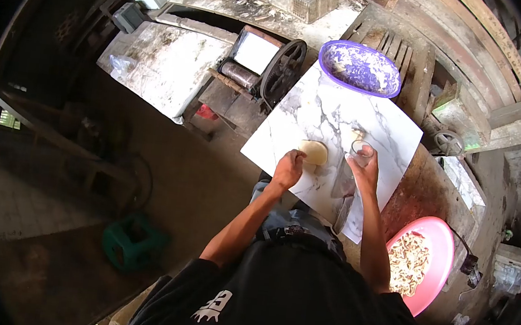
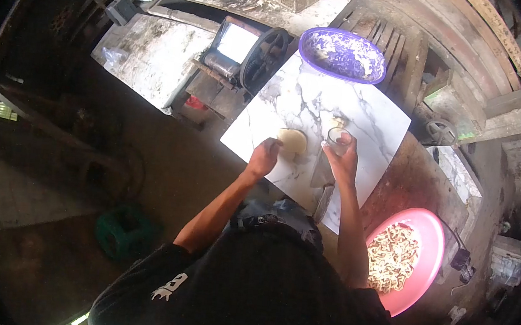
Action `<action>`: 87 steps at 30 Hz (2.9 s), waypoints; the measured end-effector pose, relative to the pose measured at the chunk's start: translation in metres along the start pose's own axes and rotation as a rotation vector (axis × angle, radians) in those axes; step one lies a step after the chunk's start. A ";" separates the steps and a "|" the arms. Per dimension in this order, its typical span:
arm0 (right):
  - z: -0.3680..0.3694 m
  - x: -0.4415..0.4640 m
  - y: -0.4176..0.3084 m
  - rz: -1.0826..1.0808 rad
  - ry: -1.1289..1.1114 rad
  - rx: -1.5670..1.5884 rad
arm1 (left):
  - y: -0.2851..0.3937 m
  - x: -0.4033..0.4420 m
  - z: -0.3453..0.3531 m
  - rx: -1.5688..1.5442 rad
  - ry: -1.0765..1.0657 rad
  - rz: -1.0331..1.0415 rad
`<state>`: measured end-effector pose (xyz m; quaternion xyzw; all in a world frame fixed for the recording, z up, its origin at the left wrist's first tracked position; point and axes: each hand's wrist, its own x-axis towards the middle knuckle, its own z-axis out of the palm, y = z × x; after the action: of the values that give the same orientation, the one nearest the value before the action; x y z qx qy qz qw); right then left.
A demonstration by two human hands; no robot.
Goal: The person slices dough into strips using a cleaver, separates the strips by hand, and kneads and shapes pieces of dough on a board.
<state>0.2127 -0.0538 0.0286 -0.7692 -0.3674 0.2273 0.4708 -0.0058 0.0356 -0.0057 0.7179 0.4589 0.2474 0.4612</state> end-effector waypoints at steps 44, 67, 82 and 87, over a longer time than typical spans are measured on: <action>0.133 0.053 -0.039 -0.532 -0.130 -0.728 | 0.019 -0.005 -0.010 1.009 -0.727 0.445; 0.131 0.022 -0.050 -0.440 -0.097 -0.796 | -0.032 0.006 -0.077 0.594 -0.822 0.472; 0.136 0.023 -0.062 -0.491 -0.149 -0.688 | 0.017 0.003 -0.101 0.456 -1.135 0.137; 0.150 0.063 -0.049 -0.386 -0.110 -0.692 | 0.014 0.003 -0.091 0.451 -1.109 0.181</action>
<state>0.1304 0.0935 0.0040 -0.7859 -0.5846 0.0382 0.1979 -0.0694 0.0758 0.0483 0.8561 0.1281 -0.2287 0.4453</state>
